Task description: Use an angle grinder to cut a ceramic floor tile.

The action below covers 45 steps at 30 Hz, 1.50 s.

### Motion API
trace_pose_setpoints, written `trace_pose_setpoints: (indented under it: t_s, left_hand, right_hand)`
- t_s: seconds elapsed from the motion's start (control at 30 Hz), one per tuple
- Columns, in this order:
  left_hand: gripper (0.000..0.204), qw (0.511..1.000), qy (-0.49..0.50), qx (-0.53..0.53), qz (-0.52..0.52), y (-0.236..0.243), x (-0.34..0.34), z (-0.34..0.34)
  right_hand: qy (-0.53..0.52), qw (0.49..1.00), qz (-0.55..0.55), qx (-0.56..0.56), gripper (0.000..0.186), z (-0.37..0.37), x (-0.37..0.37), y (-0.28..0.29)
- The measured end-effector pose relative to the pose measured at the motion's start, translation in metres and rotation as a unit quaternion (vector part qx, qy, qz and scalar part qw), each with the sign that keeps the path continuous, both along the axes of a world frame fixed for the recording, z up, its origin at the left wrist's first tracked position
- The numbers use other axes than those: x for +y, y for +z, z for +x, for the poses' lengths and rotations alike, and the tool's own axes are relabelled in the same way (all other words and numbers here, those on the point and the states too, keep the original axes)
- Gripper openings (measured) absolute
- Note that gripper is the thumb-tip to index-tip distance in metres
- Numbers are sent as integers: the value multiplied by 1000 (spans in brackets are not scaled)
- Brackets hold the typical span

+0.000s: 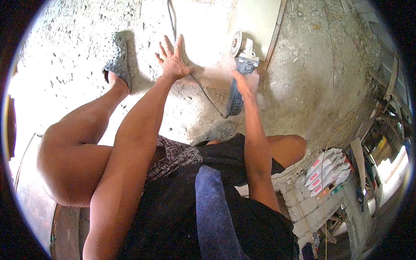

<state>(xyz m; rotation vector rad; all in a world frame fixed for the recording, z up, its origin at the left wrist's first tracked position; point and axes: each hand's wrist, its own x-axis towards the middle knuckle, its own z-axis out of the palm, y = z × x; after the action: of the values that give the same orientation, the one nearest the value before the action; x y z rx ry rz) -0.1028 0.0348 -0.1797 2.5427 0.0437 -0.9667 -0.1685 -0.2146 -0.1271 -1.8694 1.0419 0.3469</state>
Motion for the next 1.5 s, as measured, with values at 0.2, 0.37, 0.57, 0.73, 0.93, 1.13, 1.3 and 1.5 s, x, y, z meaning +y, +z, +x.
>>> trace_pose_setpoints:
  t_s: [0.2,0.37,0.57,0.73,0.93,1.13,1.3,1.5]
  left_hand:
    - [146,1000,-5,7,4,1,1,1]
    - [140,1000,5,2,1,7,-1,1]
    - [140,1000,5,8,3,9,-1,2]
    - [145,1000,1,-1,-7,1,1,1]
    - [146,1000,14,-15,-23,-1,1,-3]
    - [139,1000,20,-17,-12,3,2,-4]
    - [148,1000,9,-5,-25,0,0,-1]
    - [147,999,24,-14,-32,-1,3,-4]
  right_hand:
    - [-7,1000,11,12,33,3,5,6]
    - [0,1000,0,3,32,3,2,4]
    - [7,1000,-13,8,31,6,3,4]
    - [3,1000,-10,14,32,11,2,5]
    - [14,1000,-11,-4,33,13,-3,-4]
    - [7,1000,-2,25,35,18,1,2]
    - [-7,1000,-7,-27,34,19,-6,-3]
    - [-9,1000,-1,-21,34,29,2,6]
